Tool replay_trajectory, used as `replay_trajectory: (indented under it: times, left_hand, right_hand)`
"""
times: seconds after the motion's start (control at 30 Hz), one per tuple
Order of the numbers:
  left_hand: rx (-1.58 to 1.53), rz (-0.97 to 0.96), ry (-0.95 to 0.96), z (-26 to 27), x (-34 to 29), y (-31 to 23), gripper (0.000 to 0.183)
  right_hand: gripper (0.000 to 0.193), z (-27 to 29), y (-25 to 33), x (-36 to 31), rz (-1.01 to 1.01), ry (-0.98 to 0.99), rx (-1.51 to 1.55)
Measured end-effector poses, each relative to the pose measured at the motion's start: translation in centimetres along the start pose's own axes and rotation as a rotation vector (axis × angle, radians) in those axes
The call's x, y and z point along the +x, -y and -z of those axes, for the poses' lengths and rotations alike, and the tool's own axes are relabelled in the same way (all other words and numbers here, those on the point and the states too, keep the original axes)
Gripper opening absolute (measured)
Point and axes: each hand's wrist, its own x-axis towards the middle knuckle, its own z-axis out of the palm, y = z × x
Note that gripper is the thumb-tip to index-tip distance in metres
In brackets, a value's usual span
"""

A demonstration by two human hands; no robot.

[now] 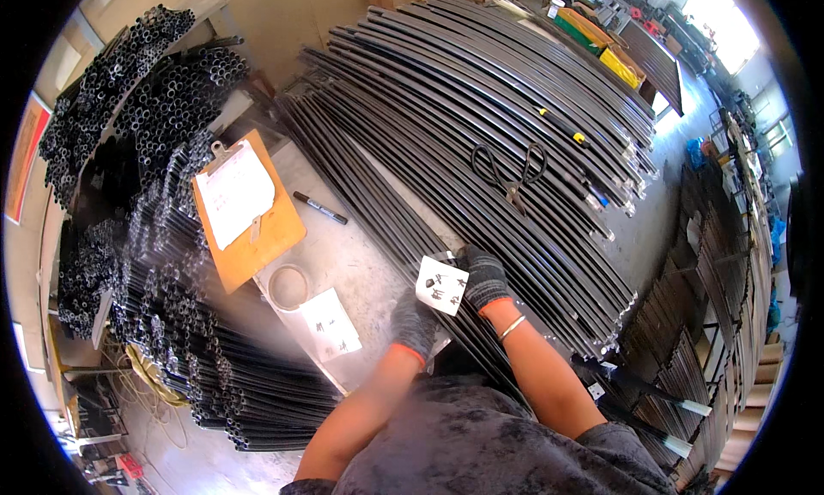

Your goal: The person uses scissors to cut a plastic tie from a bundle of metal rods, writes codes on square labels with a marker, and then attaches the labels to the ends of the rods with tape.

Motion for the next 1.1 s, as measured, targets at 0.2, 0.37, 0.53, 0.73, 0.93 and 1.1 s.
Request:
replay_trajectory:
  times: [0.2,0.37,0.53,0.73,0.93,1.1]
  left_hand:
    - [-0.412,0.26,-0.066,-5.1,-1.4,-1.3,0.025]
    - [0.099,0.129,-0.09,-5.6,-3.2,-2.9,0.018]
    - [0.424,-0.147,-0.035,-3.9,-4.4,-4.1,0.017]
    - [-0.266,0.207,0.071,-2.6,-1.4,-0.8,0.035]
    - [0.044,-0.005,0.335,5.4,7.9,8.3,0.057]
    - [0.548,-0.112,0.401,1.9,8.4,7.7,0.062]
  right_hand:
    - [0.027,-3.6,-5.0,0.9,-0.001,0.112,0.25]
    - [0.04,-4.9,-7.6,4.2,0.518,0.449,-0.086]
    - [0.039,7.0,3.4,0.9,0.2,0.555,0.372]
    - [0.037,1.0,-4.5,0.6,0.283,0.28,-0.019]
    - [0.051,6.8,2.5,-1.3,0.238,0.164,-0.089]
    - [0.048,5.1,-0.8,0.0,0.391,0.097,-0.236]
